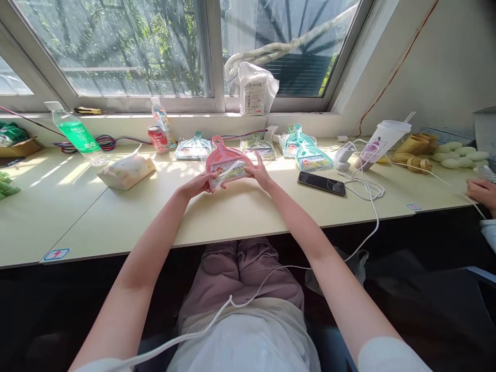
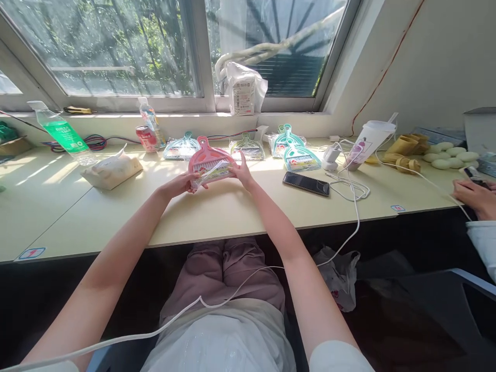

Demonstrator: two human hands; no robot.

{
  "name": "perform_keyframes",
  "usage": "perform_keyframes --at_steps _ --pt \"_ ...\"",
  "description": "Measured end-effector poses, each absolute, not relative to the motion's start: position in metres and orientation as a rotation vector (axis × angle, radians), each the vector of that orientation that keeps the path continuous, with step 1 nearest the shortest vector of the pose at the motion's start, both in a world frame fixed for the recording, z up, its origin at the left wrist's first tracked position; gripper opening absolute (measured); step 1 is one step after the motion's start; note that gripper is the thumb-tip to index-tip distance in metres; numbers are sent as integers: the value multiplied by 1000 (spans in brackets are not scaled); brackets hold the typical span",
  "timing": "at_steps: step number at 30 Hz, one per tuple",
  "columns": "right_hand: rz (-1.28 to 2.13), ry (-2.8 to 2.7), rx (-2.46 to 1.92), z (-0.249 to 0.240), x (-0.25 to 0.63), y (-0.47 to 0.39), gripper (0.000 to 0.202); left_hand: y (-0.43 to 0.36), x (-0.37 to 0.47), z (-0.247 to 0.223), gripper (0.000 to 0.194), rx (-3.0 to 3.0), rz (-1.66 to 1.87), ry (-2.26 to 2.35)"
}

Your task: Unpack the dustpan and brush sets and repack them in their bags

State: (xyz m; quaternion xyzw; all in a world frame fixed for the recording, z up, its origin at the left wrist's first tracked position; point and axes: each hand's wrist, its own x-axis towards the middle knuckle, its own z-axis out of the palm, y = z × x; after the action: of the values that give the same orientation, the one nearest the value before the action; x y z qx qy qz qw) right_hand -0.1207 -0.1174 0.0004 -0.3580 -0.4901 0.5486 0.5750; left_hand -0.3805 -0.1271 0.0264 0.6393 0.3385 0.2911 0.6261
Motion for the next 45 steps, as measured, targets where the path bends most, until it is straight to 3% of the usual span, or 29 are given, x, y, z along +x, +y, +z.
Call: perform_keyframes --at_steps 5,10,14,19,28,33,35,40,45 --pt "1190 -985 -909 -1 -120 -109 37 -127 -371 22 72 1477 789 685" --pt "1154 -840 -955 -2 -119 -105 37 -132 -353 17 94 1609 1006 933" --pt "1167 -916 -941 0 -125 -112 34 -131 -347 15 81 1525 1228 973" --pt "1169 -1017 -923 1 -133 -121 31 -126 -352 13 42 1492 1346 936" --pt "1169 -1046 -927 3 -137 -127 32 -132 -347 15 42 1530 1558 920" --pt "1240 -1292 -892 9 -137 -132 58 -132 -348 10 74 1506 1693 1027" --pt "1211 -1347 -926 8 -134 -130 66 -128 -348 6 78 1504 1706 1090" --pt "1150 -1200 -1108 -1 -128 -116 57 -114 -349 -2 33 1524 1638 1298" --pt "1158 -1182 -1249 -5 -143 -102 50 -106 -360 -3 31 1550 1539 1494"
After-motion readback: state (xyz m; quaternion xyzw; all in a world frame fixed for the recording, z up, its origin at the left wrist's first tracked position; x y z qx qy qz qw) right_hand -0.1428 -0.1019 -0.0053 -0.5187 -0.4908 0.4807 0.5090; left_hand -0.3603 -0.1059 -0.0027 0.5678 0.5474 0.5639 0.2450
